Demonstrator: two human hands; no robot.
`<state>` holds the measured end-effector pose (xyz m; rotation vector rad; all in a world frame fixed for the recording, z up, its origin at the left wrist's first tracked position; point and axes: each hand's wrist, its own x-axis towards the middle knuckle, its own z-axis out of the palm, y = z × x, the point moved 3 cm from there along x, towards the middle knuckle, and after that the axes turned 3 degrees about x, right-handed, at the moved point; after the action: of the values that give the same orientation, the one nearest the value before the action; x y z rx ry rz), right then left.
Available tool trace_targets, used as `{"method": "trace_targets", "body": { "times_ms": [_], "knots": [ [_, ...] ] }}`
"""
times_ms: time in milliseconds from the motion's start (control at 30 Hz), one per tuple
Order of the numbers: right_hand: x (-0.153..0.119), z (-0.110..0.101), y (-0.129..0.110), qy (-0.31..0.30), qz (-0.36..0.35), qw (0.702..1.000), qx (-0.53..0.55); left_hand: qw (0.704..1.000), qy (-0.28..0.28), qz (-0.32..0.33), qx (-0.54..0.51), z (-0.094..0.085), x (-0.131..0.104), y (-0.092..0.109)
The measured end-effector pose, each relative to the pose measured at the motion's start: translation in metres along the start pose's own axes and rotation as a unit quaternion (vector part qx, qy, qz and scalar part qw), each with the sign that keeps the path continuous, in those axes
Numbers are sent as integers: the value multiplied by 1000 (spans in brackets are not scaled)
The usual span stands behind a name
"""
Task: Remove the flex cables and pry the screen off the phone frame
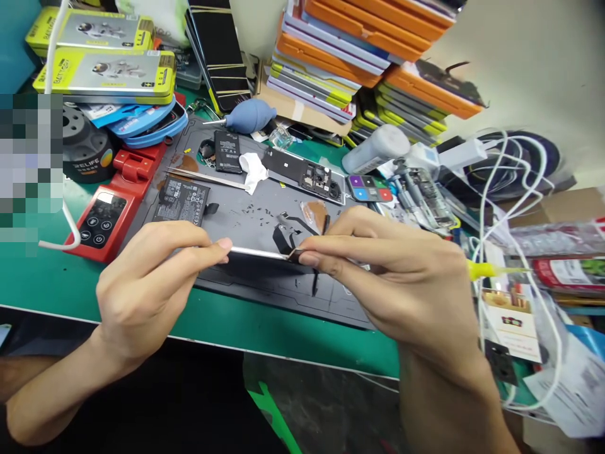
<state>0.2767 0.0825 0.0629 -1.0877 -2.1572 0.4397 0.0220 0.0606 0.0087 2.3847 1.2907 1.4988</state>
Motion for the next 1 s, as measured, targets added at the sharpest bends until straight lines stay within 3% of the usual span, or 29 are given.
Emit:
{"method": "trace_targets", "body": {
  "times_ms": [167, 333, 567, 633, 833, 1000],
  "knots": [
    [-1, 1, 1, 7, -18, 999, -42, 1000, 4, -11, 6, 2, 1, -2],
    [-22, 11, -4, 96, -95, 985, -110, 1000, -9, 13, 14, 0, 0, 1],
    [-12, 9, 3, 53, 29, 998, 4, 1000, -4, 16, 11, 1, -1, 1],
    [-8, 6, 5, 37, 36, 998, 20, 1000, -4, 13, 7, 3, 1, 0],
    [-14, 8, -6, 79, -124, 979, -138, 1000, -15, 9, 2, 1, 2, 2],
    [-18, 13, -7, 95, -129, 978, -138, 1000, -23, -6, 11, -3, 2, 3]
  ]
}}
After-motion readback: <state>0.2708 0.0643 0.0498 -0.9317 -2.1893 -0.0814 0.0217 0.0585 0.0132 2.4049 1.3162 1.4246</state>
